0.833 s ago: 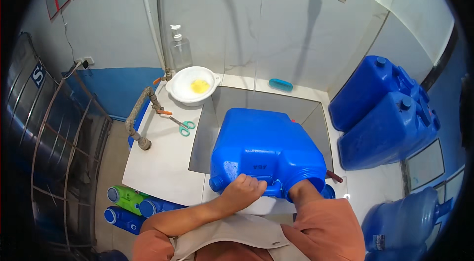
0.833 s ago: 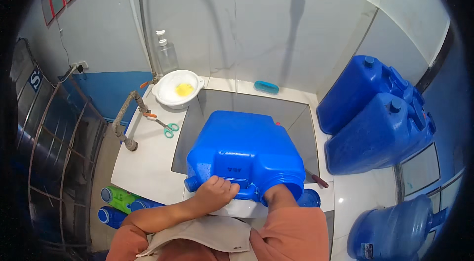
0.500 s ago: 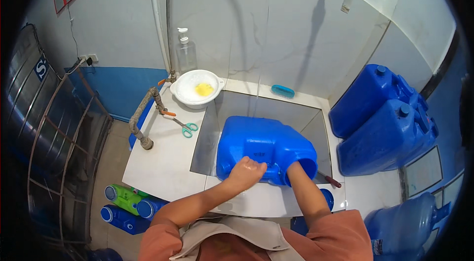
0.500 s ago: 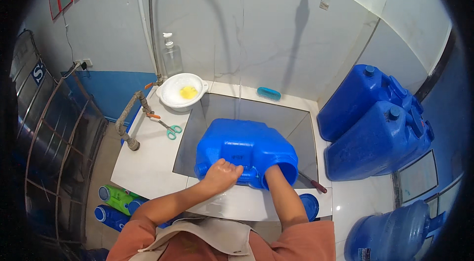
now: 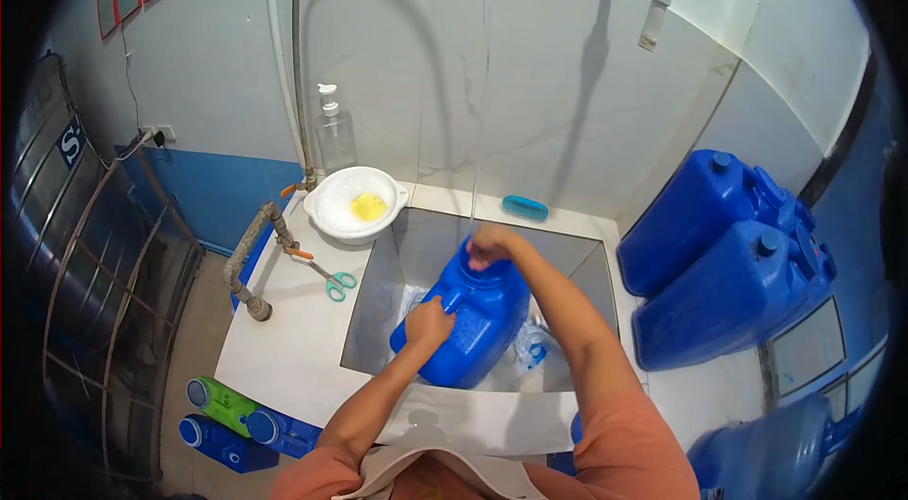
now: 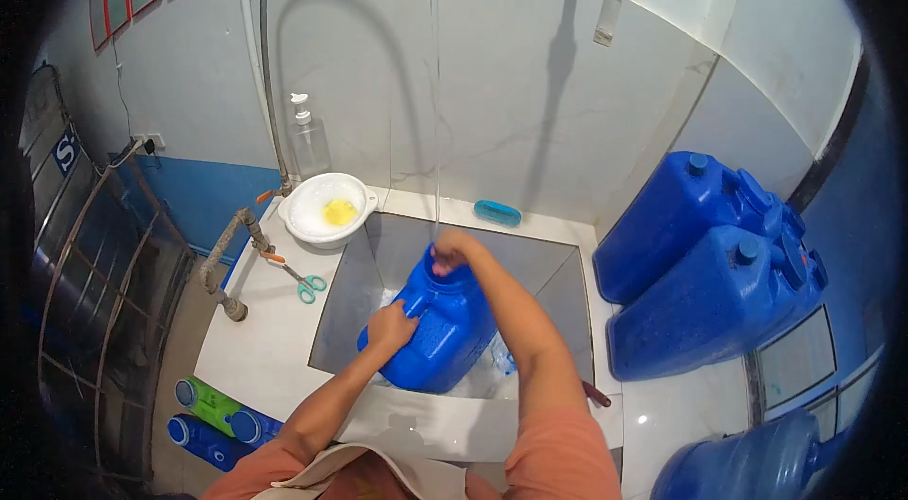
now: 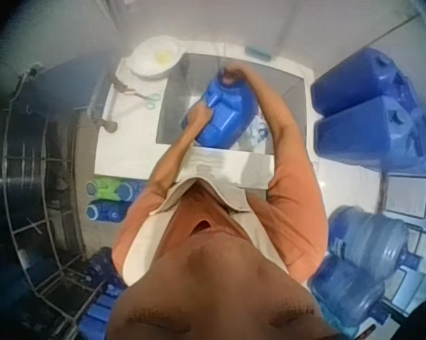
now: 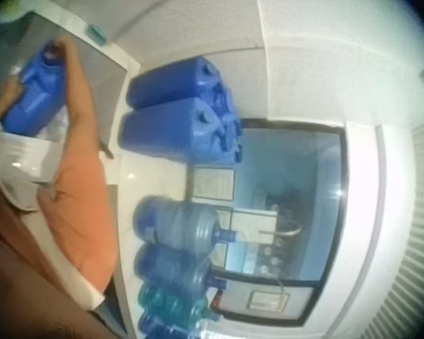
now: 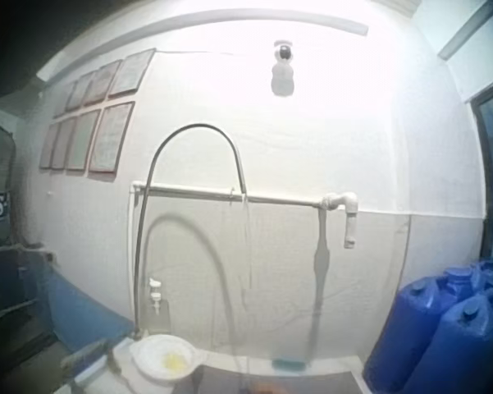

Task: The person rinses a water jug with water, then cleans a blue container with a sponge and soapy water in a sink, rinsing it afterwards.

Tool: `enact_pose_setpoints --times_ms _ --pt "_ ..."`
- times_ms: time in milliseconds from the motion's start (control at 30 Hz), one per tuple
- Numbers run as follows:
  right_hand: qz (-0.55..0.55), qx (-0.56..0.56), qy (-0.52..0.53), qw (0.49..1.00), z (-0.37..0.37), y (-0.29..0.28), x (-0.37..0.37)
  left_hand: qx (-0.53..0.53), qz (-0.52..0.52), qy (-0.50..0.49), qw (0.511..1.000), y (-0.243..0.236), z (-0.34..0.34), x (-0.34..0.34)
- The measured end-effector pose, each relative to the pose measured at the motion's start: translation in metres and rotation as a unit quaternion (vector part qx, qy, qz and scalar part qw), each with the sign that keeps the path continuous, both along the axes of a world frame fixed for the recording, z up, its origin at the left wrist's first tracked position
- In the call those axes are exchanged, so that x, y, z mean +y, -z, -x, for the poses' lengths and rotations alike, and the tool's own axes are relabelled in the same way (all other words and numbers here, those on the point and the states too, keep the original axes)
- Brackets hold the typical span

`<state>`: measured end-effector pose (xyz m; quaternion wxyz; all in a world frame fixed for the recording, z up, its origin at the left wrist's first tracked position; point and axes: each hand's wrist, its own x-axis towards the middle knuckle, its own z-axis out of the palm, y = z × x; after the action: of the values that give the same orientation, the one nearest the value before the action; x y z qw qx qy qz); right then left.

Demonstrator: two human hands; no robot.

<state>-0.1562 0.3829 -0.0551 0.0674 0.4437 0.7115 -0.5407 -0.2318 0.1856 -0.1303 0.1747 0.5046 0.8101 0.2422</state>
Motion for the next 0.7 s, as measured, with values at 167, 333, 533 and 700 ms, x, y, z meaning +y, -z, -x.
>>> enact_pose_setpoints --times_ms 167,333,533,700 --pt "0.017 0.125 0.174 0.977 0.004 -0.034 0.053 -0.088 0.031 -0.048 0.994 -0.004 0.008 0.024" --pt "0.029 0.103 0.1 0.989 0.001 -0.031 0.068 -0.077 0.018 0.005 0.997 0.008 0.032 0.062" --pt "0.044 0.137 0.116 0.983 0.009 -0.056 0.065 -0.039 -0.206 0.235 0.949 0.003 0.039 0.109" --pt "-0.136 0.092 -0.002 0.986 -0.024 -0.042 0.075 -0.034 -0.004 0.205 0.978 -0.022 0.011 0.12"
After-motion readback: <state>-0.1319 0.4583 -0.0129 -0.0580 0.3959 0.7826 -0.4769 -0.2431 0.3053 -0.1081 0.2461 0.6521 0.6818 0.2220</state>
